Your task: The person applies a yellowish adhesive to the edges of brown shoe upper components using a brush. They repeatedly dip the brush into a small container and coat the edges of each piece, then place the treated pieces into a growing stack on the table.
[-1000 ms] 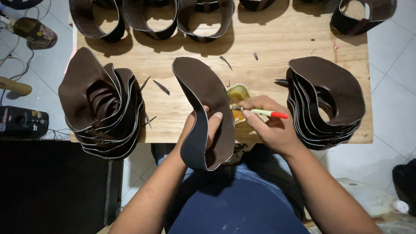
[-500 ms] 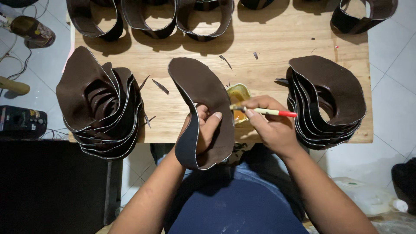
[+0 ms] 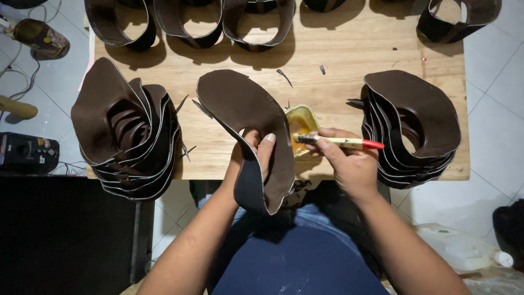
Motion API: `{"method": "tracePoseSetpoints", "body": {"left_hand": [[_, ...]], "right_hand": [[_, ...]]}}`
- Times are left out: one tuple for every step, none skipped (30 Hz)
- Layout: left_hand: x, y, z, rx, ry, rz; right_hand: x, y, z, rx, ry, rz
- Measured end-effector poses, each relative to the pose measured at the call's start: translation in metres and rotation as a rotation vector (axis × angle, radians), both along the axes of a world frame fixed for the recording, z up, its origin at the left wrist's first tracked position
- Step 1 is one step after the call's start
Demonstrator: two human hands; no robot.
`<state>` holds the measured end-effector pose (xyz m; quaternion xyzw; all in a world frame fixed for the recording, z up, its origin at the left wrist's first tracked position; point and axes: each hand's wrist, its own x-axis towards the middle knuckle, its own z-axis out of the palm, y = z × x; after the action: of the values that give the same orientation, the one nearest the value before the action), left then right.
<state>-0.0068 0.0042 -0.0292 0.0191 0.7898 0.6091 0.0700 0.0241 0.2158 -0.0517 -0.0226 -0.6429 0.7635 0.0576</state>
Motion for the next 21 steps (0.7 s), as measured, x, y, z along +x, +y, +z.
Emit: {"method": "tracePoseSetpoints", "body": {"left_hand": [[0.000,-0.001,0.003,-0.010,-0.029,-0.003],[0.000,-0.001,0.006,-0.020,-0.058,-0.006],[0.000,-0.002,0.008,0.041,-0.081,-0.006],[-0.001,-0.002,0.010,0.102,-0.104,-0.007],[0.000,-0.002,0.011,0.162,-0.125,-0.008],[0.000,-0.002,0.011,0.185,-0.093,-0.019],[0.000,-0.002,0.010,0.207,-0.064,-0.032],[0.001,-0.002,0.009,0.230,-0.037,-0.047],[0.001,-0.001,0.007,0.202,0.029,-0.057],[0.001,0.000,0.005,0.175,0.097,-0.068],[0.001,0.000,0.002,0.148,0.167,-0.078],[-0.001,0.001,0.000,0.161,0.144,-0.058],[-0.003,0.001,-0.003,0.173,0.121,-0.038],[-0.004,0.000,-0.006,0.186,0.097,-0.016],[-0.006,-0.001,-0.010,0.210,0.106,-0.009],[-0.008,-0.002,-0.014,0.234,0.113,-0.004],[-0.008,-0.003,-0.018,0.259,0.118,-0.001],[-0.007,-0.005,-0.023,0.284,0.170,-0.061],[-0.006,-0.008,-0.028,0.308,0.224,-0.122],[-0.004,-0.010,-0.033,0.331,0.277,-0.182],[-0.003,-0.011,-0.038,0.352,0.180,-0.151]], "right_hand": [[0.001,-0.001,-0.001,0.018,0.005,0.022],[0.001,-0.002,-0.002,0.037,0.011,0.044],[0.004,-0.003,-0.002,0.055,0.013,0.067],[0.006,-0.003,-0.002,0.164,0.033,0.068],[0.008,-0.002,-0.001,0.272,0.054,0.068],[0.009,-0.001,0.001,0.381,0.076,0.070],[0.008,-0.001,0.002,0.354,0.110,0.079],[0.007,-0.001,0.003,0.328,0.143,0.086],[0.004,-0.001,0.005,0.302,0.178,0.093],[0.002,0.000,0.007,0.352,0.204,0.118],[0.000,0.001,0.010,0.402,0.230,0.144],[-0.002,0.001,0.012,0.452,0.258,0.172],[-0.001,0.001,0.015,0.441,0.232,0.207],[0.001,0.000,0.017,0.430,0.206,0.243],[0.002,-0.001,0.018,0.417,0.179,0.281],[0.002,-0.001,0.019,0.417,0.195,0.267],[0.002,-0.002,0.020,0.417,0.208,0.252],[0.002,-0.002,0.021,0.417,0.223,0.235],[0.001,-0.001,0.022,0.429,0.225,0.218],[0.000,0.001,0.023,0.440,0.226,0.203],[-0.002,0.001,0.024,0.450,0.228,0.188]]}}
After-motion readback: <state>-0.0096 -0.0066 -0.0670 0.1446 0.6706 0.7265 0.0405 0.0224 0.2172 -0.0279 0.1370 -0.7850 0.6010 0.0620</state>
